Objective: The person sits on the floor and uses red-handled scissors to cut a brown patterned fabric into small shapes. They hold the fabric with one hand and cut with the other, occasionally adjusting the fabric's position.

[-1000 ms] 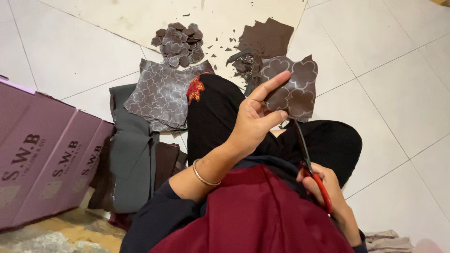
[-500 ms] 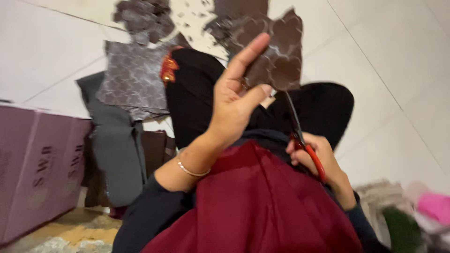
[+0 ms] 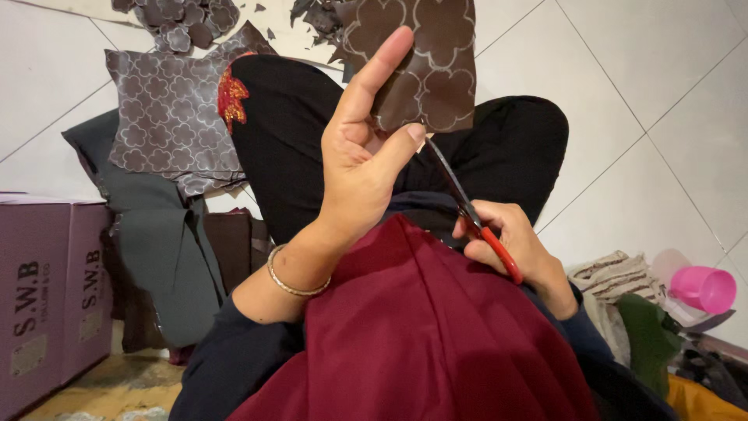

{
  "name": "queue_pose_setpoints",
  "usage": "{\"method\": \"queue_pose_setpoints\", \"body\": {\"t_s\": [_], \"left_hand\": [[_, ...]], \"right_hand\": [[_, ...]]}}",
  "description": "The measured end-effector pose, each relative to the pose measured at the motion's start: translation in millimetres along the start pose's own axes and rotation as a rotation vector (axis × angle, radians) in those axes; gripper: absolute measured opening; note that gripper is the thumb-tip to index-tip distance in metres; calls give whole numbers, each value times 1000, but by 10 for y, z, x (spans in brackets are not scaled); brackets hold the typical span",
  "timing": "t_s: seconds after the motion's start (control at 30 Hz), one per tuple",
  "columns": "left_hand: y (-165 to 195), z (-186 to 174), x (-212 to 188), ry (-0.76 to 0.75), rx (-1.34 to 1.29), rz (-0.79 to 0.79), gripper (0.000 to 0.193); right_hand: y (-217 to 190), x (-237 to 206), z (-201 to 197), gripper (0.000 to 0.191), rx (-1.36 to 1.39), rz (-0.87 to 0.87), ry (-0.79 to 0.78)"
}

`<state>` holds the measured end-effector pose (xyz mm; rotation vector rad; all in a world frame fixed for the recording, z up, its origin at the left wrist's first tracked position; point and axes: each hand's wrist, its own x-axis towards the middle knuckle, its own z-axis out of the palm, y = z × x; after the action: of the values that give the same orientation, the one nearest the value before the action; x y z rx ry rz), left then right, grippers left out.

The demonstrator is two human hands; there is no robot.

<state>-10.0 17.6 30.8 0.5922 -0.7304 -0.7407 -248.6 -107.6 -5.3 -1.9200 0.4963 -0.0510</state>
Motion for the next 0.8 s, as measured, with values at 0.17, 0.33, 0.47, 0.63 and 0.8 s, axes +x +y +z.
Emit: {"method": "queue_pose_setpoints", "body": {"t_s": [0.17,0.33,0.47,0.63,0.8], "left_hand": [[-54,-30,-21,0,16,11,61],[15,11,-12,-8,34,-9,62],[62,46,7,59,74,-139,67],[22,20,-4,-31,113,-26,64],[-34,-35,-39,-57,175,-16,67]], "right_hand": [[-46,7,6,75,-18,-19,31],[-83,21,25,81,34,-16,44],[-81,31,10,79,-30,-23,81],[-77,34,2,77,-49,-15,72],[-65,38,14,74,-75,-59,114]]}}
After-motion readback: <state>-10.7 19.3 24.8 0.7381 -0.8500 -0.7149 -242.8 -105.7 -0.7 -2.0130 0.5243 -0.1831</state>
